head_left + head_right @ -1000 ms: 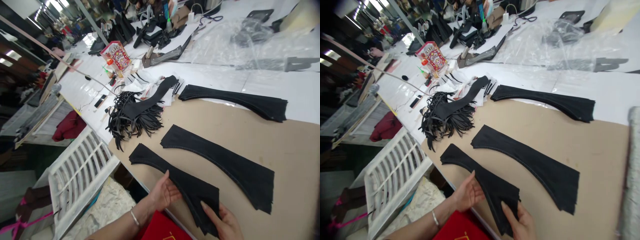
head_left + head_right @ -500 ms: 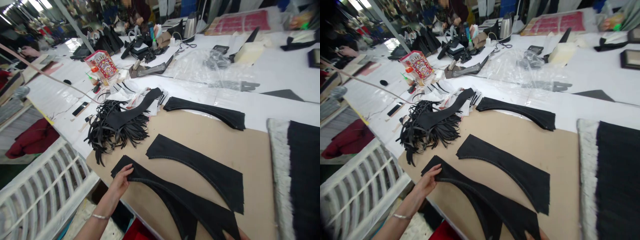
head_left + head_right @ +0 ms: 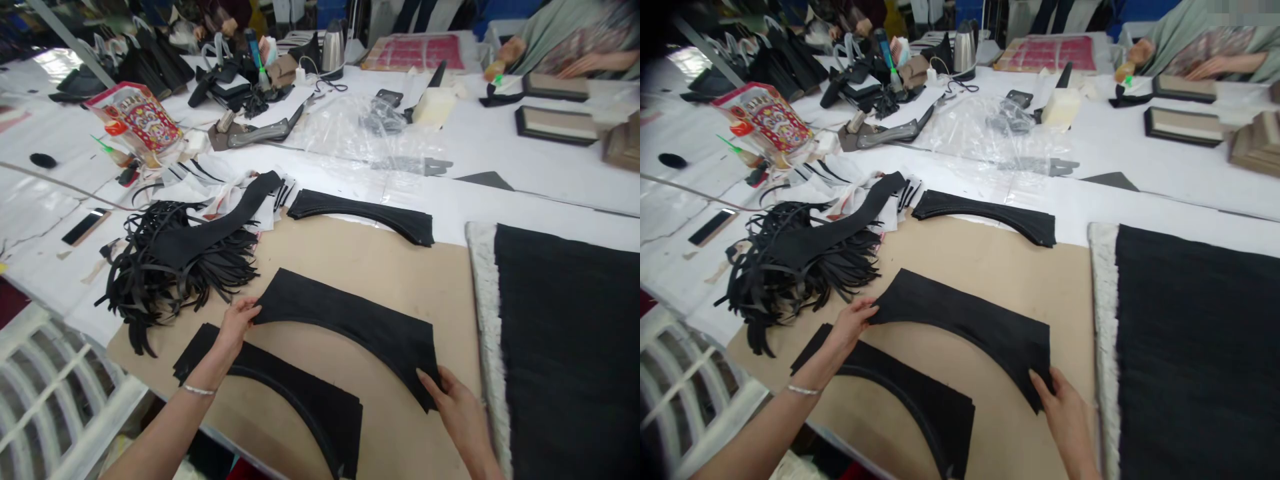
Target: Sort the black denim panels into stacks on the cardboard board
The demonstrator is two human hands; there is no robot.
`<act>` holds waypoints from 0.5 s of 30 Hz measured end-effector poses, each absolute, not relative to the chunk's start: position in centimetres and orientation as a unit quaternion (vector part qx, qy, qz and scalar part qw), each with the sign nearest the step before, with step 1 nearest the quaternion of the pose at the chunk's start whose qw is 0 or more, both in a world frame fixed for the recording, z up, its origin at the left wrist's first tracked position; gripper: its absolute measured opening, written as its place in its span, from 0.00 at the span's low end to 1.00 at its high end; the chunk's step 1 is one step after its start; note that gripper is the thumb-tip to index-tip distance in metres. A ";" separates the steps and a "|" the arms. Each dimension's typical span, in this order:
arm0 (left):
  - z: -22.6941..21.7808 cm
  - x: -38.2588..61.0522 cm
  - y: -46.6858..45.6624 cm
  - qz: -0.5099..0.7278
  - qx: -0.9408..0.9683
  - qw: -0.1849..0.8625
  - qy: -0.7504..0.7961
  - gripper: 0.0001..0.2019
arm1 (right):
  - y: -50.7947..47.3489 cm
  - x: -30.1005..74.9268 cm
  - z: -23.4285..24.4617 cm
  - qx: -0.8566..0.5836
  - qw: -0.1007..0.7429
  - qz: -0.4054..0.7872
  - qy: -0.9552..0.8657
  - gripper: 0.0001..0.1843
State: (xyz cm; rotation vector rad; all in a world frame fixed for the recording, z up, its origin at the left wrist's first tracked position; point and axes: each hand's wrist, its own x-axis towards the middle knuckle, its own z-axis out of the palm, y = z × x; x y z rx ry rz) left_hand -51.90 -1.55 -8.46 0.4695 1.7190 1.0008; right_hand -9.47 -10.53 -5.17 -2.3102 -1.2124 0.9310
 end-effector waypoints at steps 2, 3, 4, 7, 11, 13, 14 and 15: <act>-9.3 -51.5 -1.2 0.406 0.215 0.504 0.731 0.21 | -10.5 -9.7 -5.4 -0.834 0.142 0.303 -0.440 0.25; -9.5 -51.4 -1.0 0.404 0.221 0.499 0.734 0.22 | -10.5 -9.7 -5.5 -0.841 0.129 0.288 -0.440 0.24; -9.5 -51.3 -0.9 0.401 0.230 0.498 0.734 0.22 | -10.6 -9.7 -5.6 -0.845 0.117 0.281 -0.440 0.24; -9.6 -51.2 -0.8 0.402 0.259 0.490 0.729 0.22 | -10.8 -9.3 -6.1 -0.852 0.100 0.279 -0.431 0.23; -9.8 -51.4 -1.1 0.405 0.280 0.478 0.727 0.20 | -10.8 -8.6 -7.0 -0.857 0.090 0.298 -0.411 0.24; -10.0 -51.6 -1.2 0.405 0.289 0.466 0.731 0.19 | -10.7 -8.4 -7.4 -0.860 0.083 0.302 -0.402 0.24; -10.1 -51.6 -1.3 0.405 0.295 0.457 0.735 0.18 | -10.7 -8.4 -7.5 -0.863 0.080 0.303 -0.396 0.25; -10.3 -51.7 -1.3 0.404 0.301 0.446 0.739 0.18 | -10.7 -8.4 -7.7 -0.867 0.080 0.301 -0.390 0.26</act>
